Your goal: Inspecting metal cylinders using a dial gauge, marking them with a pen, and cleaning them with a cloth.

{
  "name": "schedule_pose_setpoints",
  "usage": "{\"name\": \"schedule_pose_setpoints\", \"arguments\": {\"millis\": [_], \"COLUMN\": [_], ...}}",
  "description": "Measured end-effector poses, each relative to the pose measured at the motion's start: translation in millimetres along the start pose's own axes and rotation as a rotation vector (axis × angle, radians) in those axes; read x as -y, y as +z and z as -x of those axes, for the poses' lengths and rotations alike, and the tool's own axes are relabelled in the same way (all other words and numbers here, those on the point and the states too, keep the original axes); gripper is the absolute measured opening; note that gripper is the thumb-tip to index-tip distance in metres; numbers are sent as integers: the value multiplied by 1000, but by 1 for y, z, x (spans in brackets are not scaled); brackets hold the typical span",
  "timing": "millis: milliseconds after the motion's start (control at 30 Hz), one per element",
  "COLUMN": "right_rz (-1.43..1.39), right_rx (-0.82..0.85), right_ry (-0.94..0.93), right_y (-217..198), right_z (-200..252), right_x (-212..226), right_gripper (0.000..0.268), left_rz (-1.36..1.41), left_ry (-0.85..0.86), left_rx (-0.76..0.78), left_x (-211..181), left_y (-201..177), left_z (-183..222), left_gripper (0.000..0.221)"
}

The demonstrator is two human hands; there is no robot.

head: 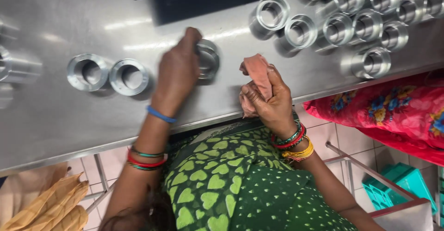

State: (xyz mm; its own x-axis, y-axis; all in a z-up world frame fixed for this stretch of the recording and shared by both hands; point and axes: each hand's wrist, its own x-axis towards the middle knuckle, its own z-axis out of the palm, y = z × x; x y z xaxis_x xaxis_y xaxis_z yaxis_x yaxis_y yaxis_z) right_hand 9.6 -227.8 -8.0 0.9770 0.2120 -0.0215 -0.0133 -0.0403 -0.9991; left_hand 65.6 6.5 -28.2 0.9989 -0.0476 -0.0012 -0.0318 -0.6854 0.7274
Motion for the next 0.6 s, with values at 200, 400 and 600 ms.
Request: {"name": "schedule_pose_setpoints", "arguments": {"millis": [200,400,600], "right_rz": [-16,109,167], "right_rx": [-189,-329,-396], "right_ry": [-67,-142,-190], "right_y": [-54,-100,-109], "right_z": [-1,1,-1], "right_x": [-17,-16,7], "right_gripper": [30,26,25], "left_rz": [-475,-350,-173], "left_ry": [158,448,755], "left_rx": [-163,-129,-81], "left_x": [21,-35,-93], "left_y": [-25,74,140], "left_z": [-7,-43,-44], "left_gripper": [33,39,43]}}
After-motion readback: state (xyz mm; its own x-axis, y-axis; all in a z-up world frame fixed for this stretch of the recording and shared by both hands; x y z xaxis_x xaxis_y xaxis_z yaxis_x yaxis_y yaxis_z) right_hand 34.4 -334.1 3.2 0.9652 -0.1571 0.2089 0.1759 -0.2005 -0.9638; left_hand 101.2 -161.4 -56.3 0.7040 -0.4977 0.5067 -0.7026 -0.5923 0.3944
